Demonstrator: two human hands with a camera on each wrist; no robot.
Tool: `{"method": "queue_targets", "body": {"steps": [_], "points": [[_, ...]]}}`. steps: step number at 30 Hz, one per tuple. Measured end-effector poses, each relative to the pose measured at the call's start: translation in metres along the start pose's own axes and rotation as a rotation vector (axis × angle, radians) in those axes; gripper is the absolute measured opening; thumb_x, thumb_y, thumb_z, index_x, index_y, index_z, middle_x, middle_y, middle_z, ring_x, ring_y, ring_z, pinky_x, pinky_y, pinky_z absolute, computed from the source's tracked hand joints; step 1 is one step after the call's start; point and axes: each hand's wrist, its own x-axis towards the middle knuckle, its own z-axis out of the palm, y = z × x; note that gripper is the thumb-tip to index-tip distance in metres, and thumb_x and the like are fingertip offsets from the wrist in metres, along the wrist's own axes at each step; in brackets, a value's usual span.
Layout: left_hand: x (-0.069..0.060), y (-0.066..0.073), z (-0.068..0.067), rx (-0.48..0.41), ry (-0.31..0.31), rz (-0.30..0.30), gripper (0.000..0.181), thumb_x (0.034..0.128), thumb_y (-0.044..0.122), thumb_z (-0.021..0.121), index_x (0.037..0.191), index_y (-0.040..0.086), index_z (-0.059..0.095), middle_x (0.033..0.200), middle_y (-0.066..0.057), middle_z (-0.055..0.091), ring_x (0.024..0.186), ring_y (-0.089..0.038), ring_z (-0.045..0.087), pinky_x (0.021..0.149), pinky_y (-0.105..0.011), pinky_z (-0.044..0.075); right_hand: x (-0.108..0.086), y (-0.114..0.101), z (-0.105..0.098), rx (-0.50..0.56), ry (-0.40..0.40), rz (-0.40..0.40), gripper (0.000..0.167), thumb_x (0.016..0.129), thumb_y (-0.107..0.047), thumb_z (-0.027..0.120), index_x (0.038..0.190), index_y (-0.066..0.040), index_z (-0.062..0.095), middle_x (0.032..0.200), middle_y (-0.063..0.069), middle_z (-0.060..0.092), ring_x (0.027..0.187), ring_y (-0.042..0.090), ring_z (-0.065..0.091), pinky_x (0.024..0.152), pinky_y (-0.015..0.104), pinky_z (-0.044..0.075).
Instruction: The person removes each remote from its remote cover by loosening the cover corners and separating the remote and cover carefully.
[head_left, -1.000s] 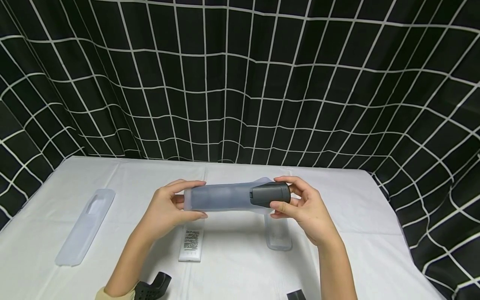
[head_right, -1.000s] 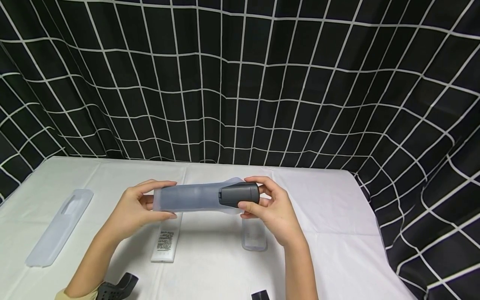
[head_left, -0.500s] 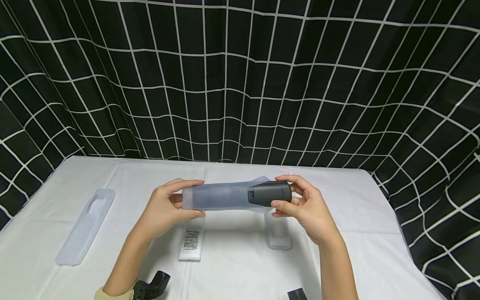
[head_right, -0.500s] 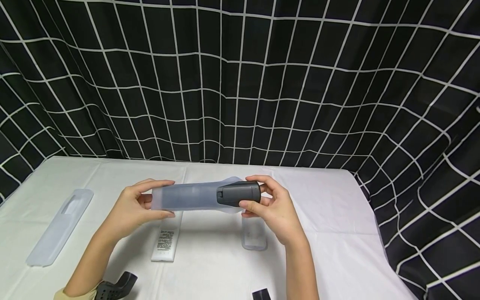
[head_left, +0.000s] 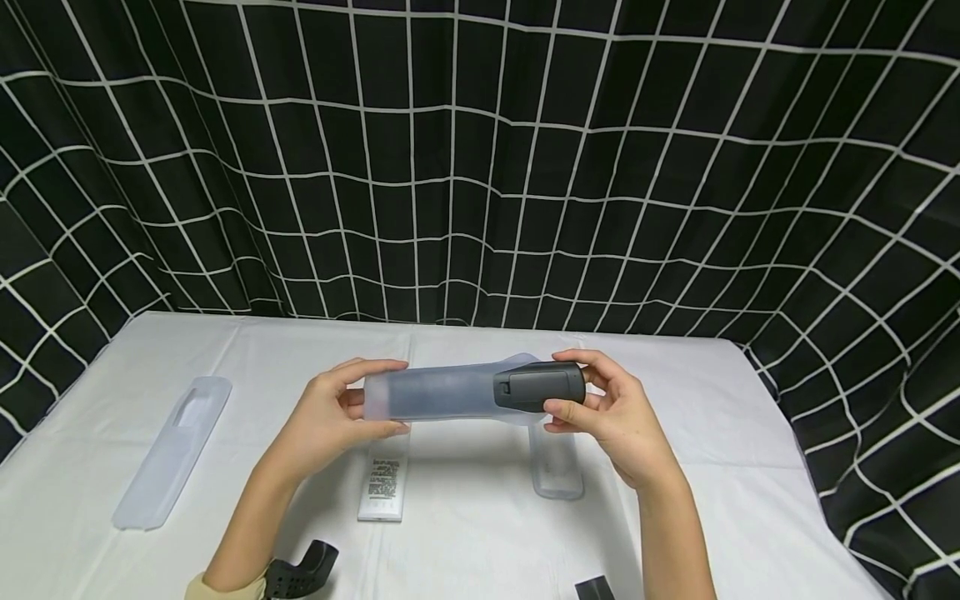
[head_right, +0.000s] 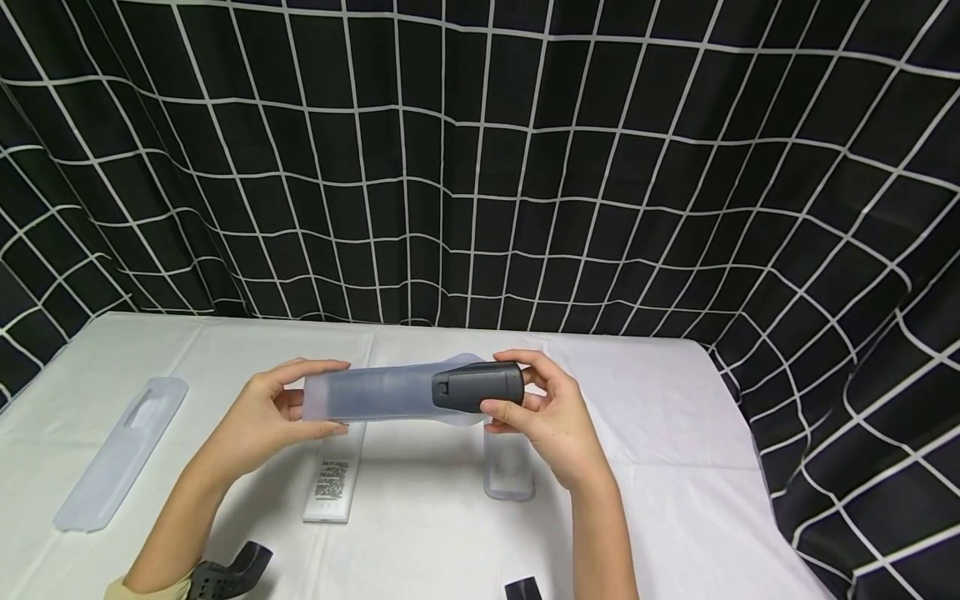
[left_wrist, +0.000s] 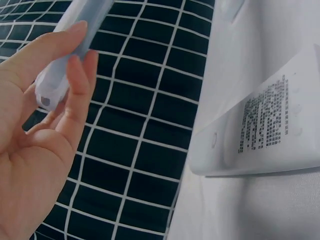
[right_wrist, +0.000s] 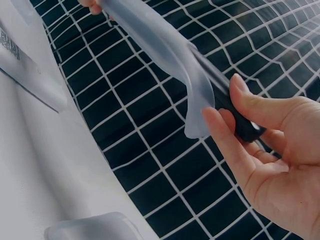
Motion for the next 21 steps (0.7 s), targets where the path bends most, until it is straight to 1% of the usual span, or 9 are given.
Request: {"method": "queue_targets", "body": {"steps": [2,5,8,11,13,16,19,21], "points": [[-0.0005,-0.0005,0.0003,0.016,-0.005,-0.003,0.064,0.0807,-0.003,0.088,0.14,0.002,0.065,0.132,-0.018,0.061,0.094,-0.022,0.076,0.078,-0.03,0.065,0.0001,0.0006,0.0001,-0.003,0.007,-0.002,0.052,0.086,0.016,0.076,0.134,0.003,0.058,0.116,0.014,0.058,0.084,0.019,0.077,0.075,0.041,0.067],[-0.0008,-0.0012,0.0016,0.068,0.002,0.015,0.055,0.0883,0.004,0.084,0.14,0.004,0.066,0.135,-0.019,0.063,0.085,-0.02,0.076,0.075,-0.029,0.063,0.0004,0.0012,0.0,-0.015,0.018,-0.002,0.053,0.087,0.015,0.076,0.136,0.002,0.058,0.116,0.013,0.058,0.086,0.019,0.077,0.076,0.04,0.067],[-0.0002,-0.0018,0.0034,0.113,0.018,0.047,0.043,0.0957,0.006,0.077,0.137,0.002,0.067,0.131,-0.022,0.065,0.075,-0.018,0.073,0.072,-0.031,0.063,0.0008,0.0018,0.0002,-0.02,0.032,-0.002,0.058,0.088,0.014,0.076,0.141,0.004,0.055,0.114,0.012,0.06,0.086,0.019,0.077,0.077,0.04,0.067],[0.0009,-0.0023,0.0052,0.12,0.027,0.065,0.035,0.1012,0.007,0.07,0.135,0.0,0.067,0.13,-0.023,0.066,0.076,-0.015,0.073,0.074,-0.031,0.063,0.0014,0.0022,0.0009,-0.006,0.052,-0.002,0.06,0.09,0.013,0.074,0.145,0.003,0.052,0.111,0.01,0.063,0.086,0.019,0.077,0.079,0.042,0.067],[0.0015,-0.0025,0.0061,0.125,0.034,0.074,0.032,0.1037,0.008,0.067,0.134,-0.001,0.067,0.132,-0.023,0.066,0.077,-0.014,0.074,0.075,-0.028,0.061,0.0018,0.0022,0.0017,0.005,0.069,-0.002,0.059,0.092,0.011,0.072,0.147,0.003,0.05,0.108,0.008,0.065,0.082,0.018,0.076,0.08,0.041,0.067],[0.0019,-0.0023,0.0068,0.136,0.046,0.085,0.03,0.106,0.009,0.063,0.134,-0.001,0.068,0.136,-0.022,0.066,0.078,-0.013,0.075,0.077,-0.024,0.058,0.0024,0.0024,0.0039,0.019,0.098,-0.001,0.053,0.097,0.007,0.069,0.147,0.003,0.05,0.105,0.004,0.067,0.076,0.016,0.073,0.08,0.04,0.067],[0.0014,-0.0012,0.0068,0.145,0.062,0.089,0.029,0.1068,0.009,0.062,0.133,-0.001,0.069,0.133,-0.022,0.069,0.074,-0.015,0.075,0.077,-0.023,0.056,0.0027,0.0025,0.0064,0.029,0.13,-0.01,0.047,0.1,0.006,0.066,0.145,0.002,0.052,0.102,0.001,0.069,0.071,0.014,0.07,0.078,0.038,0.067],[0.0011,-0.0005,0.0068,0.141,0.074,0.086,0.028,0.1066,0.008,0.062,0.131,-0.001,0.07,0.129,-0.022,0.07,0.072,-0.015,0.075,0.076,-0.023,0.057,0.0027,0.0026,0.0076,0.04,0.152,-0.021,0.044,0.1,0.007,0.064,0.142,0.0,0.055,0.1,0.0,0.07,0.07,0.014,0.07,0.077,0.037,0.067]]}}
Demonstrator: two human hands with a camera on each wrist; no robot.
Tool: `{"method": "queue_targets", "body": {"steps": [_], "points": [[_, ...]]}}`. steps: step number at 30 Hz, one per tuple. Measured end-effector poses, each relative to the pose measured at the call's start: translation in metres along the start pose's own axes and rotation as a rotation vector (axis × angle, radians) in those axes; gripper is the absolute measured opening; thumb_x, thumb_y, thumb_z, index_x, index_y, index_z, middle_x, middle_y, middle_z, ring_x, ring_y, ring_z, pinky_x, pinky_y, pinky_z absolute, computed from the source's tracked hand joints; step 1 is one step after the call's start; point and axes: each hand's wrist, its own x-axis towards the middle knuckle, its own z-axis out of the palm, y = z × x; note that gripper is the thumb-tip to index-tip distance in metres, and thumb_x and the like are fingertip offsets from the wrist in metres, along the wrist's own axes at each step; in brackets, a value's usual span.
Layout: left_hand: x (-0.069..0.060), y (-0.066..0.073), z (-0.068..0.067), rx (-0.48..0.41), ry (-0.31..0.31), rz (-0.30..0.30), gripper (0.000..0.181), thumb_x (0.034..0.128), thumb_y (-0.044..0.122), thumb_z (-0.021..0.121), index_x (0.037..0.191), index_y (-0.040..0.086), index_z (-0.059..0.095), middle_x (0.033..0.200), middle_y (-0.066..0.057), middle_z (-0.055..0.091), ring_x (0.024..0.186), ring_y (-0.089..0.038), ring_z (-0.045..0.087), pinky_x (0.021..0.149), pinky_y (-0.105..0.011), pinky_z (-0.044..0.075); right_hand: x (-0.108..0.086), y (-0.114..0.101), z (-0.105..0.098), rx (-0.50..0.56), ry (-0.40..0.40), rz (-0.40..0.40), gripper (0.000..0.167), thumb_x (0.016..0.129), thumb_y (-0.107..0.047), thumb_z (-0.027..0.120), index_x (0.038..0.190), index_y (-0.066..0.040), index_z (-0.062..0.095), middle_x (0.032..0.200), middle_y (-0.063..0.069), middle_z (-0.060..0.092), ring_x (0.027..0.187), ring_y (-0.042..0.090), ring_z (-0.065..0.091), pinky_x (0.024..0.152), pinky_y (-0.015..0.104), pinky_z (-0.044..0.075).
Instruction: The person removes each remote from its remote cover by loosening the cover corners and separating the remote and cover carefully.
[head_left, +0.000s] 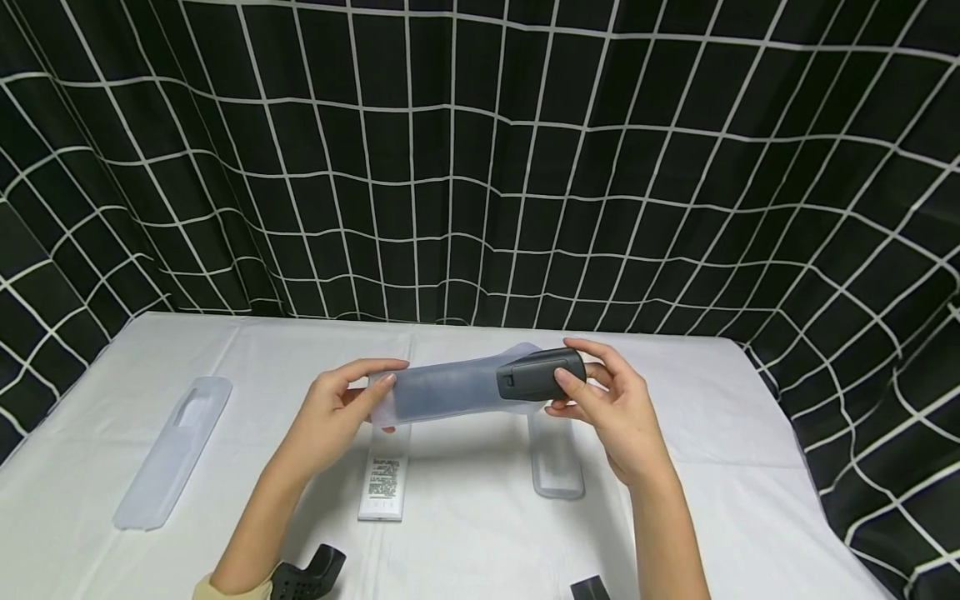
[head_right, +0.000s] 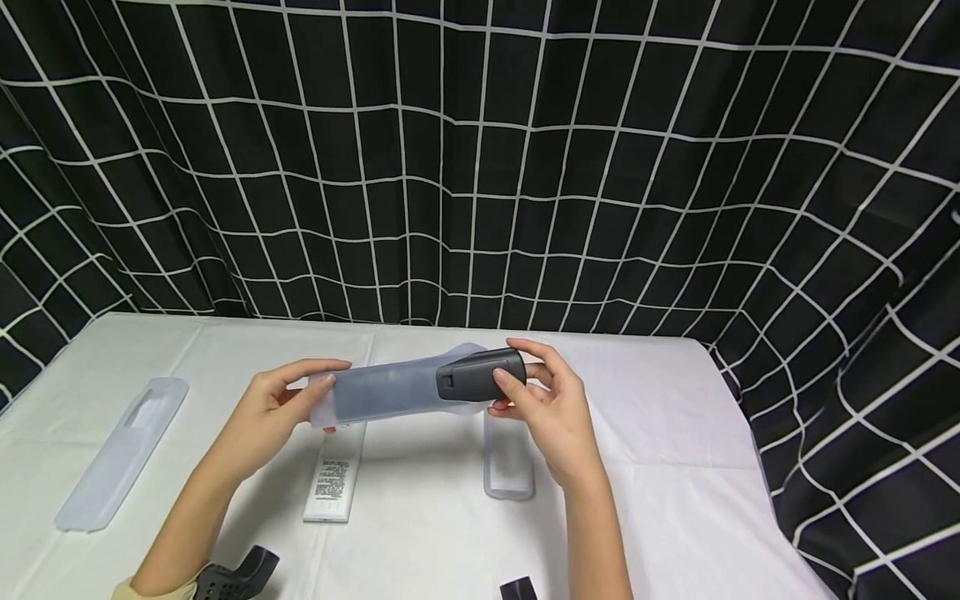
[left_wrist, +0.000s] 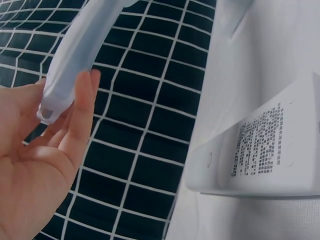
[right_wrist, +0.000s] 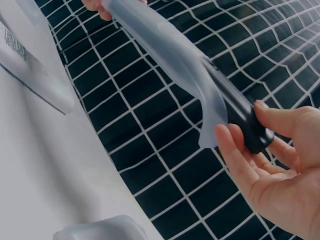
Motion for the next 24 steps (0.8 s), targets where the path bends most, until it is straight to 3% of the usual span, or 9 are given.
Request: {"method": "queue_targets", "body": {"steps": [9,15,24], "points": [[0.0,0.0001,-0.0008,-0.016,0.049,0.009,0.019,0.1031,0.003,0.066,0.117,-0.006,0.075,0.116,-0.022,0.073,0.078,-0.009,0.067,0.068,-0.024,0.06,-0.0021,0.0008,0.0012,0.026,0.037,-0.024,0.037,0.1,0.007,0.065,0.13,-0.014,0.064,0.097,0.001,0.07,0.067,0.015,0.068,0.075,0.036,0.067],[0.0014,-0.0014,-0.0059,-0.035,0.059,0.009,0.018,0.1029,0.001,0.065,0.116,-0.007,0.074,0.119,-0.024,0.072,0.078,-0.011,0.067,0.066,-0.025,0.06,-0.0018,0.0006,0.0014,0.04,0.008,-0.035,0.039,0.099,0.009,0.064,0.129,-0.015,0.064,0.096,0.001,0.069,0.067,0.013,0.069,0.074,0.037,0.067],[0.0012,-0.0008,-0.0093,-0.036,0.056,0.014,0.018,0.1031,0.001,0.065,0.116,-0.007,0.074,0.115,-0.021,0.072,0.078,-0.012,0.067,0.065,-0.026,0.061,-0.0016,-0.0009,0.0003,0.009,0.027,-0.025,0.037,0.1,0.008,0.064,0.133,-0.008,0.061,0.096,0.001,0.07,0.066,0.015,0.069,0.076,0.037,0.067]]}}
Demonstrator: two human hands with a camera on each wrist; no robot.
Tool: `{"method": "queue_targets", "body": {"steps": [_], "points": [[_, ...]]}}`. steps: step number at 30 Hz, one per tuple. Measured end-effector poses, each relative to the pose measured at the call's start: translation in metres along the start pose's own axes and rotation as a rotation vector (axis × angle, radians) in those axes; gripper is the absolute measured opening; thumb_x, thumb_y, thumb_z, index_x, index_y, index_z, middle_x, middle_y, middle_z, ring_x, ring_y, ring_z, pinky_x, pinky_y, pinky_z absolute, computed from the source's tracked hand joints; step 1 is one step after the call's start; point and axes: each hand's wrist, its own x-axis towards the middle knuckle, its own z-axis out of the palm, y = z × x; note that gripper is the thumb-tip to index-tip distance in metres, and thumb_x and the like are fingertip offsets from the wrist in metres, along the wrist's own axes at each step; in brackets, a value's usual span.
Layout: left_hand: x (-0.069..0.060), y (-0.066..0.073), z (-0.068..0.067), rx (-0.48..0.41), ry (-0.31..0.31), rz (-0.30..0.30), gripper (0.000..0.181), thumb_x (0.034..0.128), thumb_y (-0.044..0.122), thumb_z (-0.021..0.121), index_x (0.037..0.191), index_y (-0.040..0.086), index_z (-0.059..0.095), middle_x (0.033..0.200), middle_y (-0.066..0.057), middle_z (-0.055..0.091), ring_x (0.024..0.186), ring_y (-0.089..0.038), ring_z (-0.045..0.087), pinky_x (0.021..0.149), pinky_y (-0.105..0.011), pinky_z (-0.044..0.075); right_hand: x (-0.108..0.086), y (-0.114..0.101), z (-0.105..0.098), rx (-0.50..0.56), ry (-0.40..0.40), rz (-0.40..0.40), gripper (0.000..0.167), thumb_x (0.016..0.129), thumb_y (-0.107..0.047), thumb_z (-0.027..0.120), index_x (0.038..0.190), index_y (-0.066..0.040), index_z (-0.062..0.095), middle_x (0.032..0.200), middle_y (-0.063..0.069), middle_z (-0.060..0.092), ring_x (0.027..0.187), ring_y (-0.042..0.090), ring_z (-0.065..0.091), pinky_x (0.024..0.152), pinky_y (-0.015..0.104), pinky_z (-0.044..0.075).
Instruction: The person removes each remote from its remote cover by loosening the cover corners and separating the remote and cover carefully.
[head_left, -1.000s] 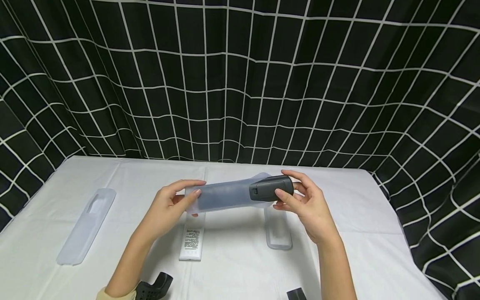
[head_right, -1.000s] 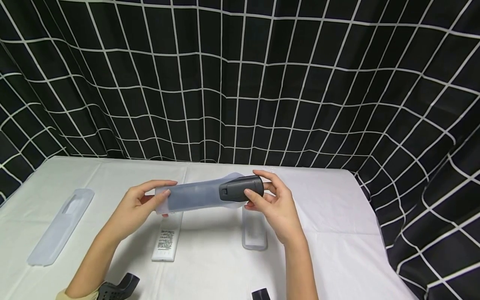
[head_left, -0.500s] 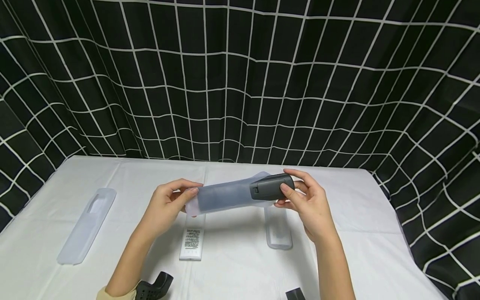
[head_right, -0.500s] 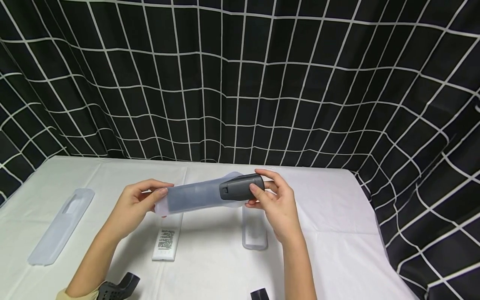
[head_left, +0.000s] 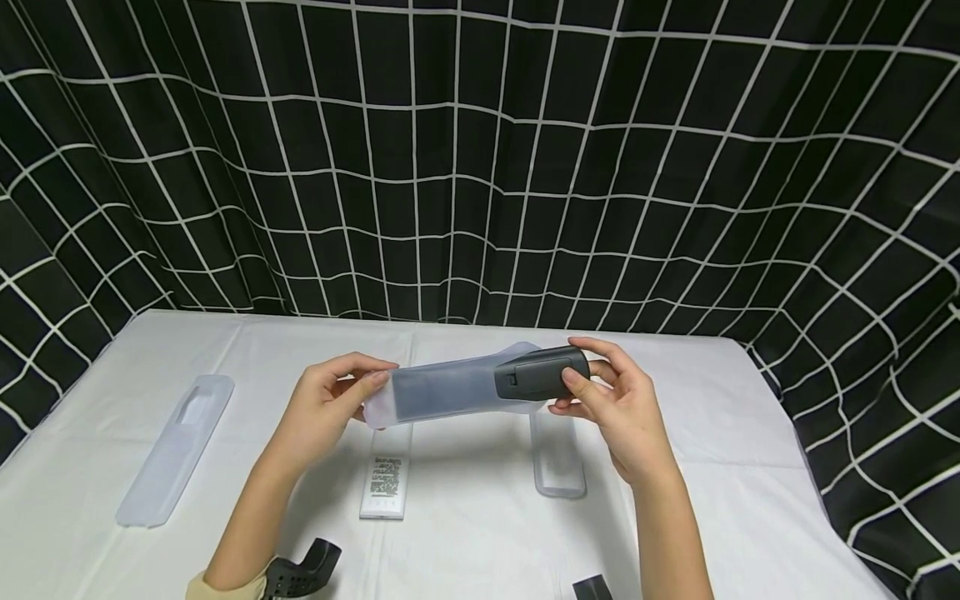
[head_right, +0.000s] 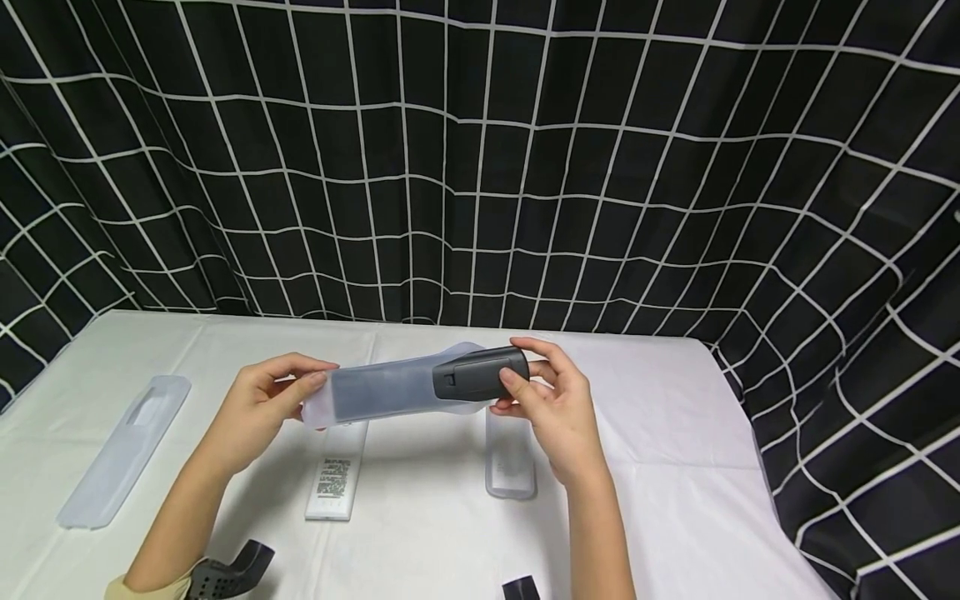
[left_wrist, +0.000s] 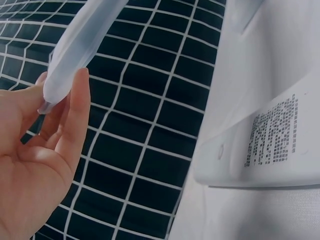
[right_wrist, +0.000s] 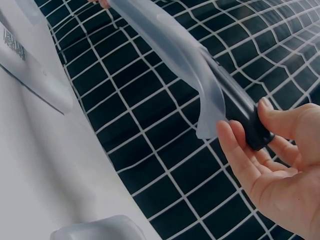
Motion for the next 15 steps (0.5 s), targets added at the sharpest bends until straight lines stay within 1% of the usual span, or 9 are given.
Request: {"method": "queue_targets", "body": {"steps": [3,7,10,15], "points": [[0.0,0.001,-0.0006,-0.008,-0.003,-0.002,0.018,0.1032,0.001,0.064,0.116,-0.008,0.074,0.117,-0.022,0.071,0.079,-0.012,0.068,0.066,-0.026,0.061,0.0,0.0,-0.0001,0.001,0.001,-0.001,0.037,0.1,0.008,0.064,0.132,-0.01,0.062,0.096,0.001,0.07,0.067,0.016,0.07,0.076,0.037,0.067],[0.0001,0.0013,-0.0014,-0.007,-0.009,-0.006,0.018,0.1034,0.001,0.064,0.116,-0.009,0.073,0.118,-0.024,0.071,0.079,-0.012,0.068,0.067,-0.026,0.062,-0.0002,0.0001,-0.0006,0.015,0.0,-0.008,0.038,0.099,0.009,0.064,0.129,-0.015,0.064,0.096,0.001,0.07,0.066,0.016,0.07,0.075,0.037,0.067],[-0.0004,0.0023,-0.002,0.004,-0.004,-0.005,0.018,0.1032,0.002,0.065,0.116,-0.008,0.074,0.116,-0.023,0.071,0.079,-0.012,0.067,0.066,-0.026,0.061,0.0,0.0003,-0.0018,0.023,-0.003,-0.016,0.039,0.099,0.009,0.065,0.127,-0.018,0.065,0.096,0.001,0.07,0.066,0.015,0.07,0.075,0.036,0.067],[-0.0006,0.0031,-0.0023,0.013,-0.003,-0.007,0.018,0.1031,0.003,0.065,0.116,-0.006,0.074,0.116,-0.023,0.072,0.079,-0.012,0.067,0.066,-0.026,0.061,0.0001,0.0004,-0.004,0.024,-0.011,-0.021,0.038,0.1,0.008,0.065,0.127,-0.019,0.065,0.097,0.0,0.071,0.067,0.015,0.069,0.076,0.036,0.067]]}}
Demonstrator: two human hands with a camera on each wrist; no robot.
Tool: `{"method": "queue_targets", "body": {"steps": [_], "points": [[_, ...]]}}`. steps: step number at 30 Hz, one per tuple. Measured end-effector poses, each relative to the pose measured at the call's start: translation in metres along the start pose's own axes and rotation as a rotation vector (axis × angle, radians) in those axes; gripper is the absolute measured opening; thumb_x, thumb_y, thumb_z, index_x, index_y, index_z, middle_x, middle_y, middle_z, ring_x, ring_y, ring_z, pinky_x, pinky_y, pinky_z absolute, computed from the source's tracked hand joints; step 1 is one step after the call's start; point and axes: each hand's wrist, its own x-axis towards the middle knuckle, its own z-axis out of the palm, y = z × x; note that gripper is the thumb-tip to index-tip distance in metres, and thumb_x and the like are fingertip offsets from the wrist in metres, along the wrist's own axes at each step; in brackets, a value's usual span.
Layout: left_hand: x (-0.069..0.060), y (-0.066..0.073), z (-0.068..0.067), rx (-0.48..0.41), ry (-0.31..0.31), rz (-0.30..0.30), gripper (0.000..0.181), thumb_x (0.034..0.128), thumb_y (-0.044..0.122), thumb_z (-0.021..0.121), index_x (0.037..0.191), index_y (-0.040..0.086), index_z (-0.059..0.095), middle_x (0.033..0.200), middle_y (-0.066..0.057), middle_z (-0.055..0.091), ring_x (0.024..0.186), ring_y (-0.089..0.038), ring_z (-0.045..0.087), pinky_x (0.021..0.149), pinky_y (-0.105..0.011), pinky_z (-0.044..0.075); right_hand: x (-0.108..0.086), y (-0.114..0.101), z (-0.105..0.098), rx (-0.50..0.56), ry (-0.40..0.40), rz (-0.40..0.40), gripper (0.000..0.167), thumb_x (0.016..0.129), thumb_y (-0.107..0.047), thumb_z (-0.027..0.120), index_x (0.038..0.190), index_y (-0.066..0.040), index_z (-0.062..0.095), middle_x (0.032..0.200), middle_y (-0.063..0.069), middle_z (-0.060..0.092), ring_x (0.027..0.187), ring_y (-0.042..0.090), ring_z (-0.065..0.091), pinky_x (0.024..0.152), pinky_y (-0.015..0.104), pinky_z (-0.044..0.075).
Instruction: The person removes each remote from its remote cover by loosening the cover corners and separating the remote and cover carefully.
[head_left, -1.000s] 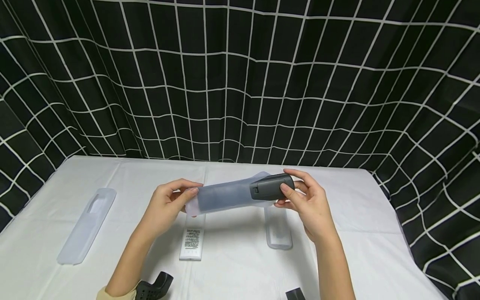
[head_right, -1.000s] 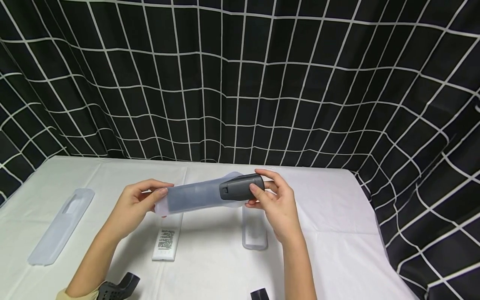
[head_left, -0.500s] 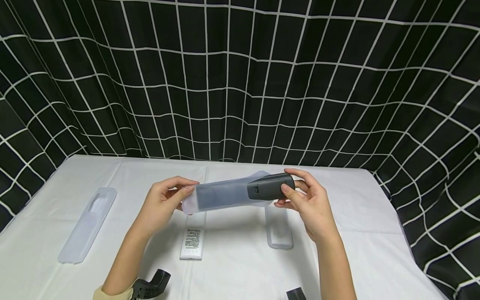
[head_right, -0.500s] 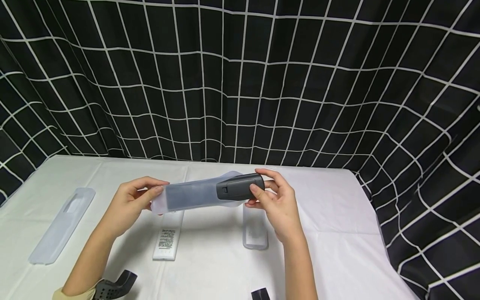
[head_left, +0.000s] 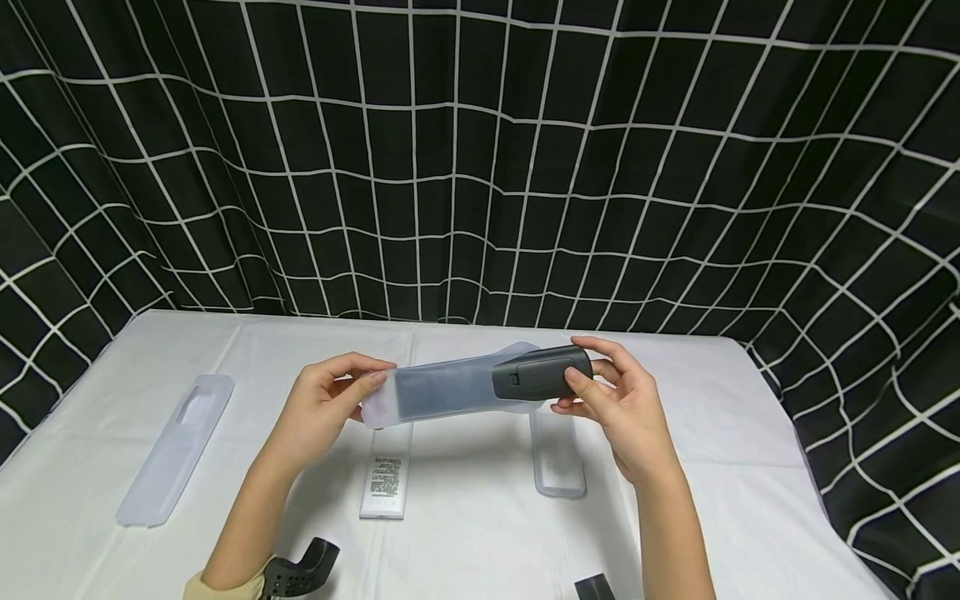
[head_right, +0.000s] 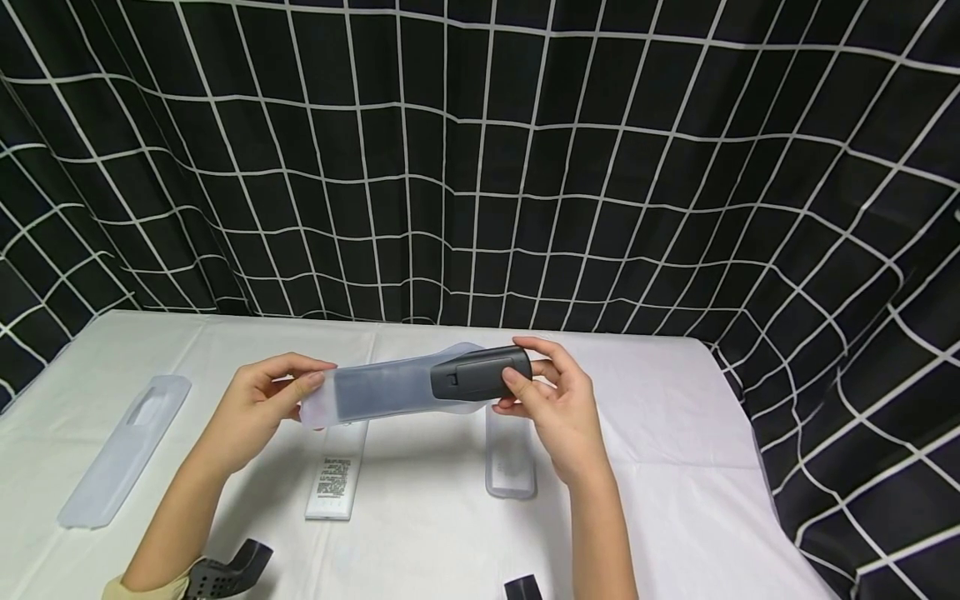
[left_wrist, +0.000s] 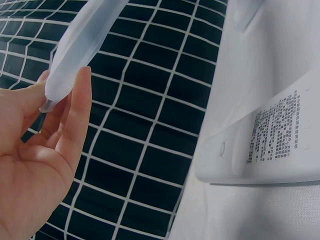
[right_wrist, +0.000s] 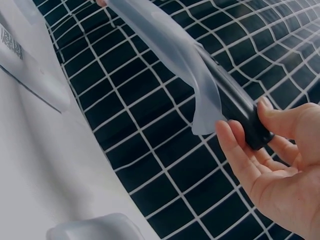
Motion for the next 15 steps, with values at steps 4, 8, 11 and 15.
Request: {"method": "queue_targets", "body": {"steps": [4,8,11,15], "points": [[0.0007,-0.0012,0.0002,-0.006,-0.008,-0.01,0.018,0.103,0.002,0.065,0.116,-0.007,0.074,0.118,-0.023,0.072,0.08,-0.012,0.068,0.067,-0.026,0.062,-0.0001,-0.0008,-0.0013,0.006,0.001,-0.004,0.037,0.099,0.008,0.065,0.131,-0.013,0.064,0.096,0.0,0.071,0.067,0.014,0.07,0.075,0.036,0.067],[0.001,-0.0019,-0.0001,-0.002,-0.005,-0.019,0.018,0.1027,0.001,0.065,0.116,-0.007,0.074,0.117,-0.022,0.072,0.079,-0.013,0.068,0.067,-0.026,0.062,-0.0001,-0.0014,-0.0023,0.01,0.004,-0.007,0.038,0.099,0.008,0.065,0.13,-0.014,0.065,0.096,0.0,0.071,0.067,0.014,0.07,0.074,0.036,0.067],[0.0009,-0.0019,-0.0005,0.002,0.002,-0.021,0.018,0.1023,0.002,0.066,0.116,-0.007,0.075,0.115,-0.021,0.072,0.079,-0.013,0.068,0.067,-0.025,0.061,0.0001,-0.0018,-0.0029,0.009,0.004,-0.009,0.039,0.099,0.008,0.066,0.126,-0.02,0.067,0.096,0.0,0.071,0.067,0.014,0.07,0.074,0.036,0.067],[0.0002,-0.0008,-0.0018,-0.004,0.004,-0.011,0.018,0.1022,0.001,0.066,0.116,-0.007,0.074,0.115,-0.023,0.072,0.078,-0.011,0.067,0.066,-0.025,0.061,0.0001,-0.0021,-0.0033,0.006,0.009,-0.013,0.038,0.099,0.009,0.066,0.131,-0.011,0.064,0.096,0.0,0.071,0.067,0.014,0.07,0.074,0.035,0.067]]}}
